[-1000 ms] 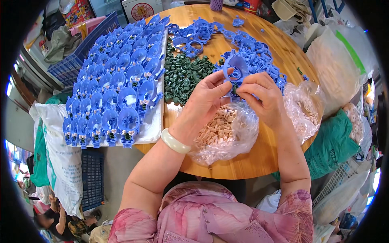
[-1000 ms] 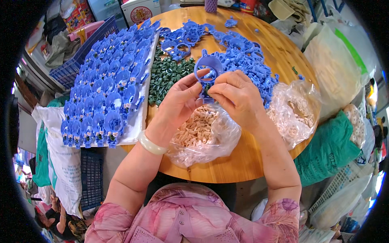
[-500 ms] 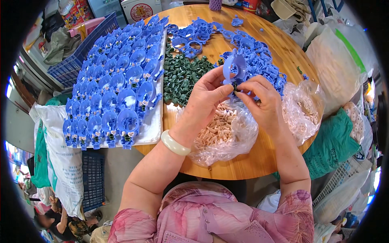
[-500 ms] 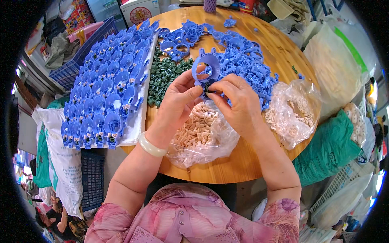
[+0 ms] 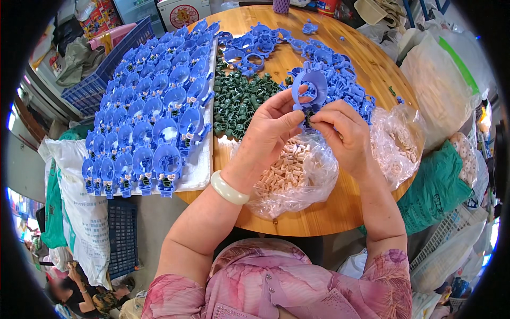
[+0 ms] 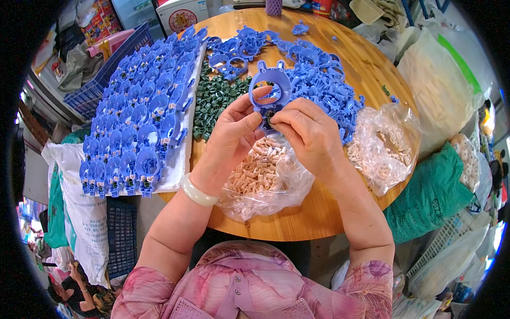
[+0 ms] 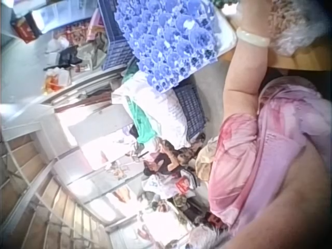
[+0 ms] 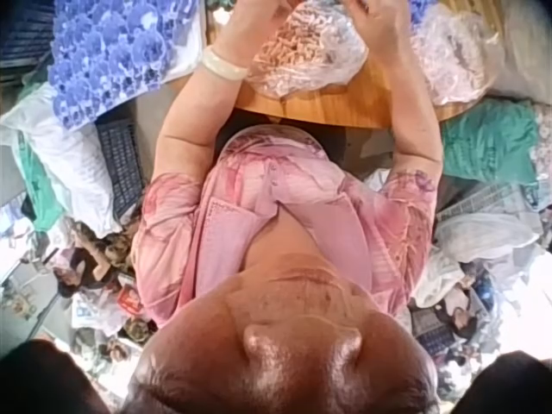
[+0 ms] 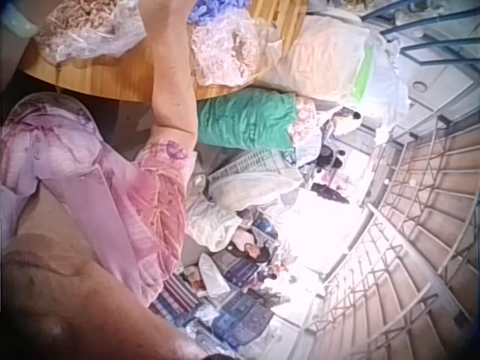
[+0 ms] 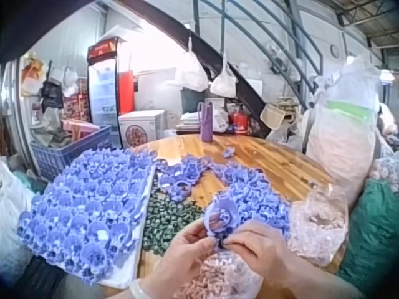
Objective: Assembling small blue plastic components with green and pink inserts at a factory workbench.
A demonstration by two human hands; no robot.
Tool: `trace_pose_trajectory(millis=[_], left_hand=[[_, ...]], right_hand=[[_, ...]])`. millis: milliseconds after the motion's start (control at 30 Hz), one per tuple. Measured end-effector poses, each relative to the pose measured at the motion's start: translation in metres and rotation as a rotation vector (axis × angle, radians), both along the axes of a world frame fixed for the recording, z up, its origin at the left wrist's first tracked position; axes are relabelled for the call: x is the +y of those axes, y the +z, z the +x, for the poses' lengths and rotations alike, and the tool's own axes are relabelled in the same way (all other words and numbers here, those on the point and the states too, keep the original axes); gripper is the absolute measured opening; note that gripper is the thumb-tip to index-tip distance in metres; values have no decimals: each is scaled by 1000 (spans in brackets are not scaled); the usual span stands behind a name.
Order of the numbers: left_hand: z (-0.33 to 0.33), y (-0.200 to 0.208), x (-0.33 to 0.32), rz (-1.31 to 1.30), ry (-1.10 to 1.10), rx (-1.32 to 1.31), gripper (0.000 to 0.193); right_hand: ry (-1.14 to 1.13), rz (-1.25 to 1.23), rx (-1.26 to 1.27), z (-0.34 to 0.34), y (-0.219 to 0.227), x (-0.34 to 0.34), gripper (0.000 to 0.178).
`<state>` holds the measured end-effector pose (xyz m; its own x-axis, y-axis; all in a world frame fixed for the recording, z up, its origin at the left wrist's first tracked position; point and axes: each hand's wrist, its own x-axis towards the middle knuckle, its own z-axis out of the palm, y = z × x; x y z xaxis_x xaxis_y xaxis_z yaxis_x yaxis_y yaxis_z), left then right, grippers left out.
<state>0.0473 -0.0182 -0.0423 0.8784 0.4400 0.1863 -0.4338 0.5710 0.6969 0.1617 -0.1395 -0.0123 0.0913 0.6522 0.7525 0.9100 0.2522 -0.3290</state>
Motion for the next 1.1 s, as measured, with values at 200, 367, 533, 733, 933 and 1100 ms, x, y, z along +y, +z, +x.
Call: trace_pose_trajectory(millis=[200, 367, 533, 733, 933, 1100], left_hand=[[0, -2, 1, 11, -5, 10, 45], [2, -2, -1, 8, -26, 7, 44], [1, -5, 0, -22, -59, -16, 41], [7, -9, -3, -71, -4, 41, 35], [7, -10, 1, -59, -63, -58, 38], [4, -18, 3, -43, -53, -9, 35]], right_hand=[[-7, -18, 14, -1, 0, -1, 11], [-33, -37, 18, -2, 5, -4, 11], [-113, -128, -131, -4, 8, -4, 9], [-81, -119, -158, 1, 2, -2, 10], [-6, -57, 161, 0, 4, -6, 12], [-59, -159, 18, -2, -2, -4, 13]])
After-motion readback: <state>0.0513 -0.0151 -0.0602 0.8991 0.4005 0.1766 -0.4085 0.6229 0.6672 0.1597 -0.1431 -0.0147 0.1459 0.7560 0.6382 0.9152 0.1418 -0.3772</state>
